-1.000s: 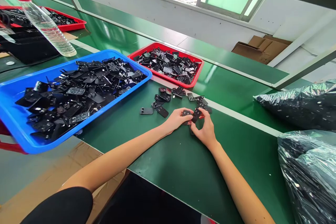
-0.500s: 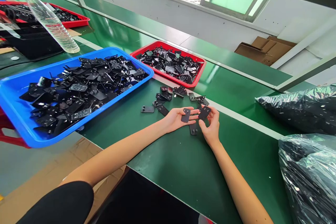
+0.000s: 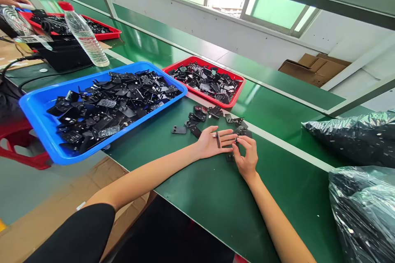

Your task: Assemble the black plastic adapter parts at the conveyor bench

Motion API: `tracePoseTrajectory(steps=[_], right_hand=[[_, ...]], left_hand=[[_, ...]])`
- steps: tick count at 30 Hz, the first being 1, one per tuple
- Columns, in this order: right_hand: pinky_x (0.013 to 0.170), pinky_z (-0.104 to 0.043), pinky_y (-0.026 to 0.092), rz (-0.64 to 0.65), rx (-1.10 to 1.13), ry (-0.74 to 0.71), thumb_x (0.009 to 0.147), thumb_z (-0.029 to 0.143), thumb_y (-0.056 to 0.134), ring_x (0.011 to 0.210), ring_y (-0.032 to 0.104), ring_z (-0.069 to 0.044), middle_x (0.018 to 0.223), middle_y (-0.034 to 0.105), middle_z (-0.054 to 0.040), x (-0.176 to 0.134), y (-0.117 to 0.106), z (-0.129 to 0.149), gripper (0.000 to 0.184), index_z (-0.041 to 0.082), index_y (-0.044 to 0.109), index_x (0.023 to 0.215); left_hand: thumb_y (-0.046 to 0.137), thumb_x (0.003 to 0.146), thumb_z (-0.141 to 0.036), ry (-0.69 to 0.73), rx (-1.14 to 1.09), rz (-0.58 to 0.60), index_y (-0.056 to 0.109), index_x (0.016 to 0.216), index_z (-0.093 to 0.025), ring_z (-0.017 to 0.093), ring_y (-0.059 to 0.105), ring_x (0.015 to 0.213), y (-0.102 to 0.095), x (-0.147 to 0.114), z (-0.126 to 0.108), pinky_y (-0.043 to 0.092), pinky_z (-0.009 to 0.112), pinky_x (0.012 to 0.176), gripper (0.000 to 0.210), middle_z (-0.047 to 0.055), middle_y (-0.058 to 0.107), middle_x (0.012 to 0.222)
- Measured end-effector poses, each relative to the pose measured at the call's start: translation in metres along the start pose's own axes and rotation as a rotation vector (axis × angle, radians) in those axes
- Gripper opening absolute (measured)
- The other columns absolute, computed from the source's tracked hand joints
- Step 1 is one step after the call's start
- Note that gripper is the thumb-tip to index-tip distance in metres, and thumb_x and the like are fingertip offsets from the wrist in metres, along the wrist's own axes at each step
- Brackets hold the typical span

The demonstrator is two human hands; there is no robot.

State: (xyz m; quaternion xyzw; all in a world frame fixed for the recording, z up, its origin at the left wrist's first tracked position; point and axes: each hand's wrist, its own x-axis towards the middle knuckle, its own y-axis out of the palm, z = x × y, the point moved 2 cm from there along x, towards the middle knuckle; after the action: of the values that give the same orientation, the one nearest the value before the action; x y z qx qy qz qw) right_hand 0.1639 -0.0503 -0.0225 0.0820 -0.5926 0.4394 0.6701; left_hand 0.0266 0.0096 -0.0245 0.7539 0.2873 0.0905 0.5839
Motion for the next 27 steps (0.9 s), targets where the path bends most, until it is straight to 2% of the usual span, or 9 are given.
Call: tracePoseTrajectory(steps=[3, 7, 10, 13, 15, 17, 19, 22, 27], right_hand=[[0.08, -0.04, 0.052, 0.105, 0.03, 0.033, 0.083, 0.016, 0.056, 0.1, 0.055, -0.022, 0.107, 0.056, -0.01, 0.001, 0.003, 0.0, 0.042, 0.024, 0.045, 0.123], [0.093, -0.05, 0.044, 0.314, 0.032, 0.034, 0.081, 0.033, 0.06, 0.113, 0.049, -0.028, 0.122, 0.051, -0.0144, 0.003, 0.009, -0.001, 0.064, 0.022, 0.03, 0.137], [0.096, -0.054, 0.04, 0.301, 0.011, 0.05, 0.085, 0.034, 0.054, 0.117, 0.045, -0.029, 0.129, 0.047, -0.0156, 0.002, 0.009, -0.002, 0.067, 0.021, 0.02, 0.141], [0.096, -0.054, 0.039, 0.284, 0.011, 0.037, 0.086, 0.027, 0.05, 0.121, 0.042, -0.028, 0.133, 0.043, -0.0157, -0.003, 0.007, 0.001, 0.06, 0.021, 0.024, 0.14], [0.095, -0.053, 0.04, 0.272, 0.021, 0.052, 0.087, 0.027, 0.049, 0.121, 0.042, -0.029, 0.133, 0.043, -0.0153, -0.007, 0.005, 0.003, 0.055, 0.022, 0.029, 0.138], [0.093, -0.053, 0.041, 0.239, 0.024, 0.096, 0.088, 0.03, 0.047, 0.119, 0.045, -0.029, 0.13, 0.046, -0.0154, -0.011, 0.005, 0.001, 0.051, 0.021, 0.033, 0.136], [0.091, -0.052, 0.042, 0.198, 0.012, 0.137, 0.088, 0.038, 0.044, 0.115, 0.047, -0.031, 0.125, 0.05, -0.016, -0.015, 0.008, -0.003, 0.05, 0.019, 0.037, 0.134], [0.087, -0.051, 0.044, 0.149, 0.001, 0.149, 0.089, 0.046, 0.04, 0.108, 0.051, -0.032, 0.118, 0.053, -0.0165, -0.019, 0.014, -0.009, 0.051, 0.017, 0.041, 0.131], [0.085, -0.048, 0.045, 0.142, 0.026, 0.126, 0.09, 0.046, 0.038, 0.107, 0.052, -0.031, 0.117, 0.055, -0.0152, -0.018, 0.019, -0.011, 0.049, 0.018, 0.042, 0.13]], left_hand=[[0.04, 0.084, -0.046, -0.151, -0.029, 0.094, 0.059, 0.104, -0.01, 0.02, 0.059, 0.071, 0.003, 0.0, 0.008, 0.044, 0.037, 0.075, 0.045, 0.009, 0.065, 0.076], [0.037, 0.086, -0.045, -0.056, -0.034, 0.043, 0.059, 0.105, -0.008, 0.022, 0.061, 0.076, 0.004, 0.002, 0.002, 0.043, 0.036, 0.077, 0.047, 0.013, 0.066, 0.081], [0.041, 0.084, -0.042, 0.014, -0.003, 0.024, 0.057, 0.107, -0.007, 0.025, 0.062, 0.086, 0.002, 0.002, -0.005, 0.043, 0.037, 0.08, 0.044, 0.016, 0.066, 0.093], [0.047, 0.08, -0.036, -0.008, 0.091, -0.06, 0.059, 0.098, -0.011, 0.018, 0.06, 0.064, -0.001, -0.002, -0.003, 0.043, 0.028, 0.058, 0.033, 0.011, 0.066, 0.087], [0.049, 0.078, -0.032, -0.029, 0.15, -0.143, 0.06, 0.09, -0.012, 0.011, 0.049, 0.045, -0.003, -0.007, -0.001, 0.031, 0.022, 0.043, 0.025, 0.006, 0.061, 0.069], [0.049, 0.076, -0.03, -0.018, 0.179, -0.141, 0.06, 0.089, -0.012, 0.009, 0.041, 0.038, 0.0, -0.014, -0.006, 0.023, 0.02, 0.038, 0.024, 0.002, 0.053, 0.059], [0.05, 0.074, -0.028, 0.075, 0.165, -0.129, 0.06, 0.087, -0.012, 0.009, 0.039, 0.038, 0.006, -0.022, -0.025, 0.022, 0.019, 0.037, 0.023, 0.001, 0.05, 0.058], [0.051, 0.077, -0.024, 0.351, 0.153, -0.245, 0.059, 0.083, -0.01, 0.009, 0.045, 0.046, 0.02, -0.046, -0.071, 0.03, 0.019, 0.04, 0.018, 0.003, 0.051, 0.063], [0.05, 0.088, -0.037, 0.656, 0.221, -0.342, 0.055, 0.108, -0.013, 0.014, 0.058, 0.083, 0.029, -0.101, -0.15, 0.05, 0.032, 0.072, 0.031, 0.006, 0.058, 0.1]])
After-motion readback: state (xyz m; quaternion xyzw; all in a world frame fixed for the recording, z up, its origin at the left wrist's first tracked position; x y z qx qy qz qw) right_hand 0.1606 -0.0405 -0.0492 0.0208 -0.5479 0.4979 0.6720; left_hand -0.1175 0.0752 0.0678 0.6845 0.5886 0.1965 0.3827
